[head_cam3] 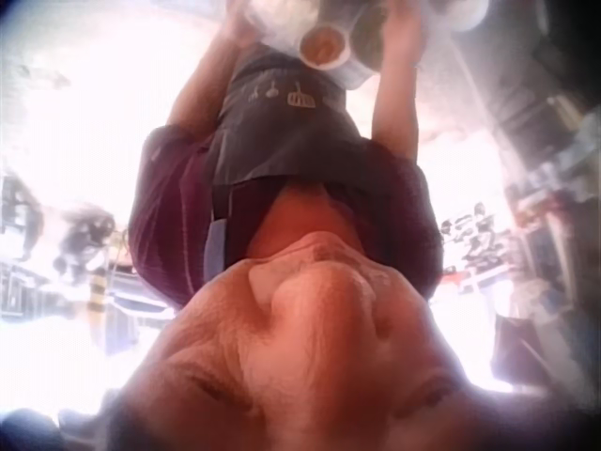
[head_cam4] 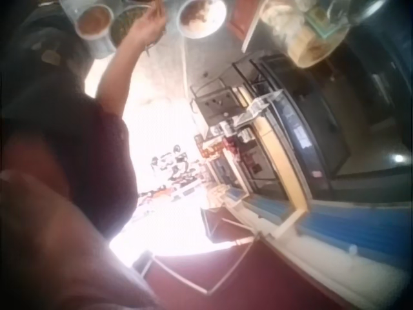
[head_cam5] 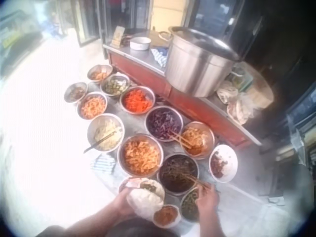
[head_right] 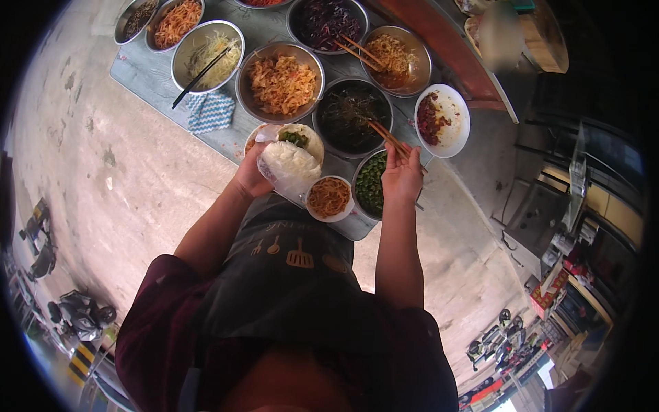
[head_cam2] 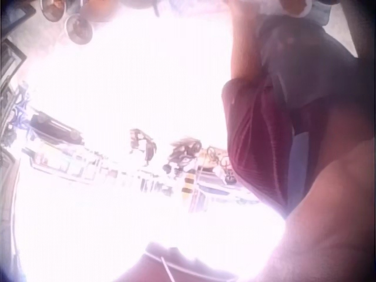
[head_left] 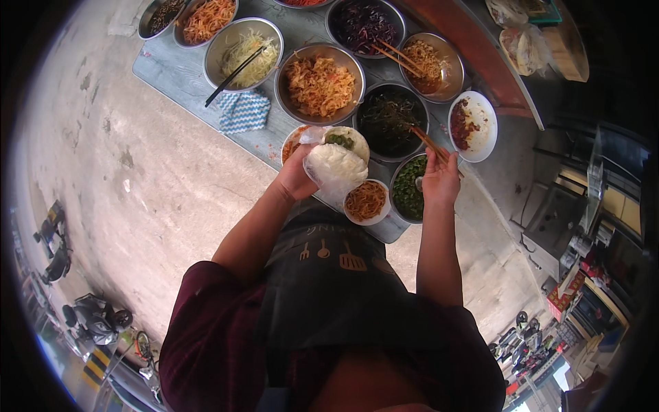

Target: The person assembles street food wraps by placing various toppings, including shredded vegetables and sauces, onto flatbreads using chopsticks and a spoon. They then fold the wraps and place them into plastic bags before moving to a cooking station to handle dough.

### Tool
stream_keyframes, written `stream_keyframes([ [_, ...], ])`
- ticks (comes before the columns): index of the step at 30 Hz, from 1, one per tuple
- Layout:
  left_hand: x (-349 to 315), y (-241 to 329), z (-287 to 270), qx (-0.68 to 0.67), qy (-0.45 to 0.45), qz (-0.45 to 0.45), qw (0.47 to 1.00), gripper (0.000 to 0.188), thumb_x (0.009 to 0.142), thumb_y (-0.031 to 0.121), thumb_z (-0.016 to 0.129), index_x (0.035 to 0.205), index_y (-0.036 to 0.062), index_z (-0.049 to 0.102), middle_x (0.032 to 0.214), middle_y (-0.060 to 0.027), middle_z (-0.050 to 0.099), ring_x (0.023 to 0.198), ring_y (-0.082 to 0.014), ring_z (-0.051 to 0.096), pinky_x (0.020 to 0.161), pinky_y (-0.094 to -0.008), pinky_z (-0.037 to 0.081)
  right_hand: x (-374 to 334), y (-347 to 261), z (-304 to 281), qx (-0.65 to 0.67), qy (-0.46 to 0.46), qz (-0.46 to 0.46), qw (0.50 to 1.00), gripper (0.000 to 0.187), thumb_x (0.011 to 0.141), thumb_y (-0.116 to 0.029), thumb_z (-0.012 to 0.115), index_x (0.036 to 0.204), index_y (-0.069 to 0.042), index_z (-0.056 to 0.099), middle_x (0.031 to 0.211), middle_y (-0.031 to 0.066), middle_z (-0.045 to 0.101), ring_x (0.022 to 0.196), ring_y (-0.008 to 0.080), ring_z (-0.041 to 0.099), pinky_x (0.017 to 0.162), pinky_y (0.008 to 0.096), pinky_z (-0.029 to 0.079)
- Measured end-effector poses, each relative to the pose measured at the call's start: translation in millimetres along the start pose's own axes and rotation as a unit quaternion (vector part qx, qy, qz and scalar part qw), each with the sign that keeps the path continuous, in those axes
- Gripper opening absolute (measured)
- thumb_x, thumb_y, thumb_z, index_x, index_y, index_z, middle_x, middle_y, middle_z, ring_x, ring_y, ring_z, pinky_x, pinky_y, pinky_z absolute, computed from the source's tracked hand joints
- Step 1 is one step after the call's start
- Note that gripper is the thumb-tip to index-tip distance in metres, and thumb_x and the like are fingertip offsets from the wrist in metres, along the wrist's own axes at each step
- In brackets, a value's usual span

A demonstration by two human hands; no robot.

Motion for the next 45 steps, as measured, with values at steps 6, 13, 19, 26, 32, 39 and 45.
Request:
stream_keyframes([
  [6, 23.3, -2.4, 13.9, -0.009, -0.036, -0.034, 0.999, 0.05, 0.092, 0.035, 0.049, 0.13, 0.0024, 0.051, 0.127, -0.0147, 0.06, 0.118, -0.03, 0.057, 0.105, -0.0439, 0.042, -48.9, -53.9, 27.4, -0.003, -0.04, -0.026, 0.999, 0.036, 0.1, -0.03, 0.053, 0.101, 0.005, 0.06, 0.1, 0.0173, 0.067, 0.095, 0.0279, 0.067, 0.08, 0.0264, 0.058],
  [13, 54.9, -7.6, 21.5, -0.007, -0.083, -0.065, 0.994, 0.058, 0.09, 0.042, 0.052, 0.131, 0.0018, 0.051, 0.127, -0.0163, 0.06, 0.117, -0.032, 0.057, 0.105, -0.0459, 0.042, -99.2, -79.4, 53.0, -0.099, -0.086, -0.023, 0.991, 0.033, 0.099, -0.028, 0.054, 0.101, 0.005, 0.061, 0.098, 0.0189, 0.067, 0.087, 0.0274, 0.069, 0.074, 0.0266, 0.06],
  [19, 59.1, -11.5, 33.0, -0.02, -0.11, -0.081, 0.99, 0.06, 0.089, 0.043, 0.053, 0.133, 0.0026, 0.049, 0.127, -0.0166, 0.06, 0.117, -0.0336, 0.057, 0.105, -0.0473, 0.042, -127.3, -54.8, 67.4, -0.336, -0.187, -0.104, 0.917, 0.029, 0.1, -0.018, 0.054, 0.107, 0.008, 0.062, 0.098, 0.0172, 0.068, 0.082, 0.0237, 0.07, 0.072, 0.0322, 0.062],
  [26, 51.0, -3.1, 16.4, -0.024, -0.067, -0.031, 0.997, 0.059, 0.09, 0.042, 0.048, 0.133, 0.002, 0.049, 0.127, -0.0168, 0.059, 0.117, -0.0343, 0.057, 0.104, -0.0483, 0.042, -86.2, -92.9, 43.6, -0.245, -0.199, -0.109, 0.942, 0.031, 0.1, -0.021, 0.052, 0.111, 0.008, 0.06, 0.103, 0.0192, 0.067, 0.083, 0.0254, 0.07, 0.071, 0.0334, 0.062],
  [32, 37.6, 4.9, 7.1, -0.017, -0.06, -0.004, 0.998, 0.057, 0.087, 0.037, 0.047, 0.132, 0.0022, 0.05, 0.129, -0.016, 0.059, 0.118, -0.0331, 0.057, 0.104, -0.0468, 0.043, -13.0, -25.2, 23.8, -0.253, -0.049, -0.107, 0.96, 0.036, 0.098, -0.026, 0.057, 0.109, 0.008, 0.058, 0.105, 0.0191, 0.064, 0.082, 0.0265, 0.07, 0.074, 0.0353, 0.062],
  [39, 35.2, 0.0, -1.8, -0.013, -0.053, -0.001, 0.999, 0.058, 0.089, 0.041, 0.048, 0.134, 0.0036, 0.05, 0.129, -0.0155, 0.059, 0.119, -0.0329, 0.056, 0.105, -0.0476, 0.042, 7.9, 5.0, 9.8, -0.172, 0.046, -0.113, 0.977, 0.033, 0.098, -0.025, 0.058, 0.101, 0.008, 0.056, 0.1, 0.0175, 0.064, 0.084, 0.0291, 0.069, 0.075, 0.0361, 0.062],
  [45, 48.8, 0.3, 5.1, 0.002, -0.048, -0.025, 0.999, 0.057, 0.092, 0.041, 0.048, 0.133, 0.0026, 0.05, 0.13, -0.0152, 0.058, 0.119, -0.0315, 0.056, 0.105, -0.0455, 0.042, -25.7, -40.5, 10.5, -0.083, 0.006, -0.084, 0.993, 0.036, 0.098, -0.031, 0.057, 0.099, 0.005, 0.058, 0.096, 0.0165, 0.066, 0.085, 0.0313, 0.069, 0.077, 0.0305, 0.06],
])
Point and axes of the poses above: each hand's wrist, its own x-axis towards the middle knuckle, its own z-axis out of the palm, y = z × x, the point moved 1 cm from there along x, towards the middle knuckle
